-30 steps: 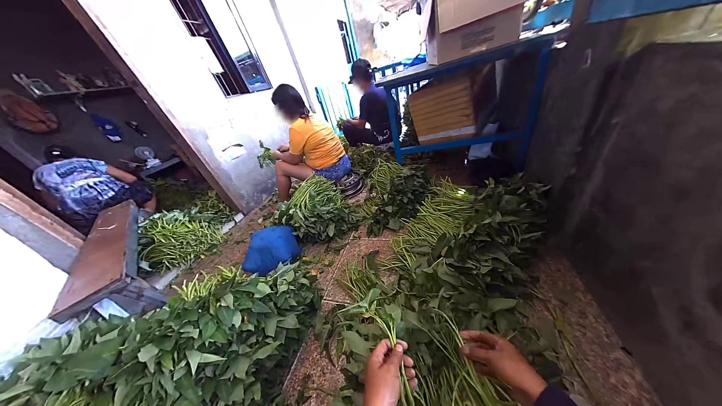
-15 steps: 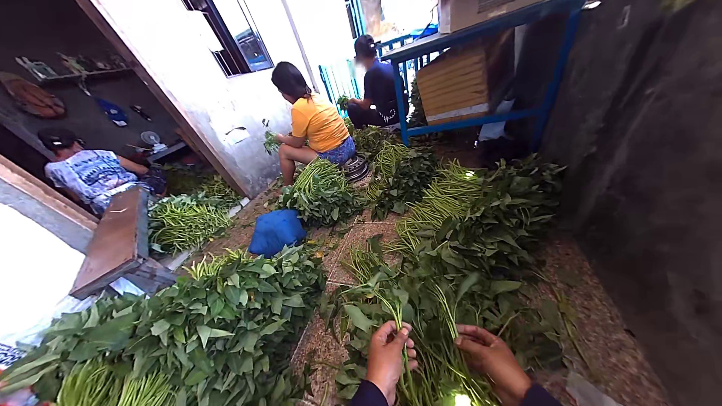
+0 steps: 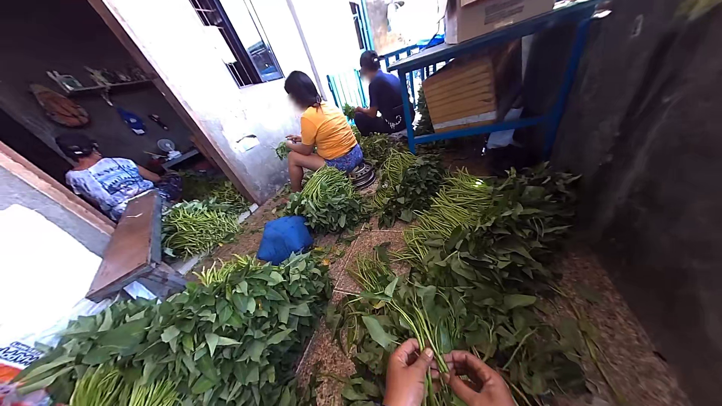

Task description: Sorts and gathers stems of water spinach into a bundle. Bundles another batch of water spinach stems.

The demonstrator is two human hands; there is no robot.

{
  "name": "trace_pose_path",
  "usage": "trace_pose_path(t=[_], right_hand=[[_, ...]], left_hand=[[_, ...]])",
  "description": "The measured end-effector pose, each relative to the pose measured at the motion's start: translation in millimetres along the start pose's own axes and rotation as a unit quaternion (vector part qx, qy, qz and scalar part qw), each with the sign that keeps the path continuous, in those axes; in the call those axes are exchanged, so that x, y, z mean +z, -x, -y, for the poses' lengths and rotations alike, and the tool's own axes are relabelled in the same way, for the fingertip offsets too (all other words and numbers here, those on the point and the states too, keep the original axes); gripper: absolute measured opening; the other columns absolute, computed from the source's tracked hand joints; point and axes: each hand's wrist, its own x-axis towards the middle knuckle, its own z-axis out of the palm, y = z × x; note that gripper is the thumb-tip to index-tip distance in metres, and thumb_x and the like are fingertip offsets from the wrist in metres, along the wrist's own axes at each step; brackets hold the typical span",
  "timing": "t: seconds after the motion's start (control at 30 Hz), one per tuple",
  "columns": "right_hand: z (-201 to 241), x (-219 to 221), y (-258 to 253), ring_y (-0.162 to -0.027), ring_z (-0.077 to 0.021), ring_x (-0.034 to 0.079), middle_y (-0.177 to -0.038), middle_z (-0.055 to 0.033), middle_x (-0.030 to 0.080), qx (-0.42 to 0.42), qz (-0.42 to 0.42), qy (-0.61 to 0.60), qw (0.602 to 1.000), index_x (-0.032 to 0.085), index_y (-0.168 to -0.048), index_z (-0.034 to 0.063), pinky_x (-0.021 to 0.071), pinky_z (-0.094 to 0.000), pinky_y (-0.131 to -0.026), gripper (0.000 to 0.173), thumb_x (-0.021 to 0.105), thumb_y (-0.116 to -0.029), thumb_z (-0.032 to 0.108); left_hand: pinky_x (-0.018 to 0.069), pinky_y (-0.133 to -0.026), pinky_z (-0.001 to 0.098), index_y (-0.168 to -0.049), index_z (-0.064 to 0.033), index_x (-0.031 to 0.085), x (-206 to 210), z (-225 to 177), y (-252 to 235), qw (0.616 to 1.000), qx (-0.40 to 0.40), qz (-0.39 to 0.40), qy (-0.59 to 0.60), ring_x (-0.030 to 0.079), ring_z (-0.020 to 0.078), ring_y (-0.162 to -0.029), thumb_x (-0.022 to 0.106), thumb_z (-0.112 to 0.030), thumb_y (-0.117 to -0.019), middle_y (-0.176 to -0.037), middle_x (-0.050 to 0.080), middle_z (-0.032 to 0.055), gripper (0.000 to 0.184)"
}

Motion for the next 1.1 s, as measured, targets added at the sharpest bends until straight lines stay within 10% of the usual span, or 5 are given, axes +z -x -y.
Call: trace_pose_path(t=[0.3, 0.47, 0.6, 0.9, 1.1], right_hand=[[0, -6, -3, -0.089, -0.0184, 0.071, -0.099, -0.0097, 0.072, 0.028, 0.072, 0.01, 0.997, 0.067, -0.106, -0.0017, 0.0613, -0.0362, -0.082, 0.024, 0.074, -0.0835, -0.003], [13, -11, -15, -0.1, -0.0272, 0.068, -0.118, -0.0143, 0.064, 0.09, 0.043, 0.005, 0.995, 0.042, -0.144, 0.0033, 0.0602, -0.0474, -0.082, 0.076, 0.078, -0.0866, 0.038], [7, -14, -24, -0.08, -0.0213, 0.072, -0.095, -0.0118, 0.072, 0.07, -0.008, -0.078, 0.994, 0.065, -0.113, -0.0006, 0.0633, -0.0369, -0.071, 0.027, 0.075, -0.0916, 0.013], [-17, 12, -8, -0.067, -0.011, 0.063, -0.088, -0.0055, 0.067, 0.1, 0.01, -0.133, 0.986, 0.058, -0.124, 0.0015, 0.0543, -0.0265, -0.059, 0.029, 0.064, -0.1009, 0.017], [-91, -44, -59, -0.106, -0.0302, 0.069, -0.118, -0.0191, 0.069, 0.158, -0.016, 0.195, 0.968, 0.065, -0.125, -0.0005, 0.0559, -0.0486, -0.095, 0.028, 0.053, -0.105, 0.015]], left_hand=[[0.0602, -0.074, 0.0447, -0.118, -0.0014, 0.059, -2, 1, 3, 0.995, -0.043, 0.008, 0.085, 0.07, 0.0271, -0.087, 0.06, -0.014, -0.1039, -0.102, 0.069, 0.0162, 0.019], [0.0583, -0.074, 0.0318, -0.11, 0.0002, 0.063, -6, 6, -5, 0.992, 0.083, 0.065, -0.064, 0.068, 0.0157, -0.083, 0.069, -0.008, -0.0959, -0.096, 0.068, 0.0095, 0.018], [0.0612, -0.071, 0.0356, -0.116, 0.0005, 0.058, -7, 5, 0, 0.992, 0.015, 0.115, -0.046, 0.07, 0.0204, -0.079, 0.06, -0.011, -0.1027, -0.096, 0.067, 0.0119, 0.017], [0.0627, -0.079, 0.047, -0.129, -0.006, 0.049, -22, -9, 9, 0.962, -0.106, 0.246, 0.051, 0.073, 0.0294, -0.089, 0.039, -0.022, -0.1118, -0.095, 0.071, 0.013, 0.025], [0.0627, -0.071, 0.0432, -0.128, -0.0023, 0.053, -51, -28, -2, 0.993, -0.095, 0.065, 0.016, 0.072, 0.0279, -0.079, 0.049, -0.014, -0.1087, -0.092, 0.068, 0.0146, 0.023]])
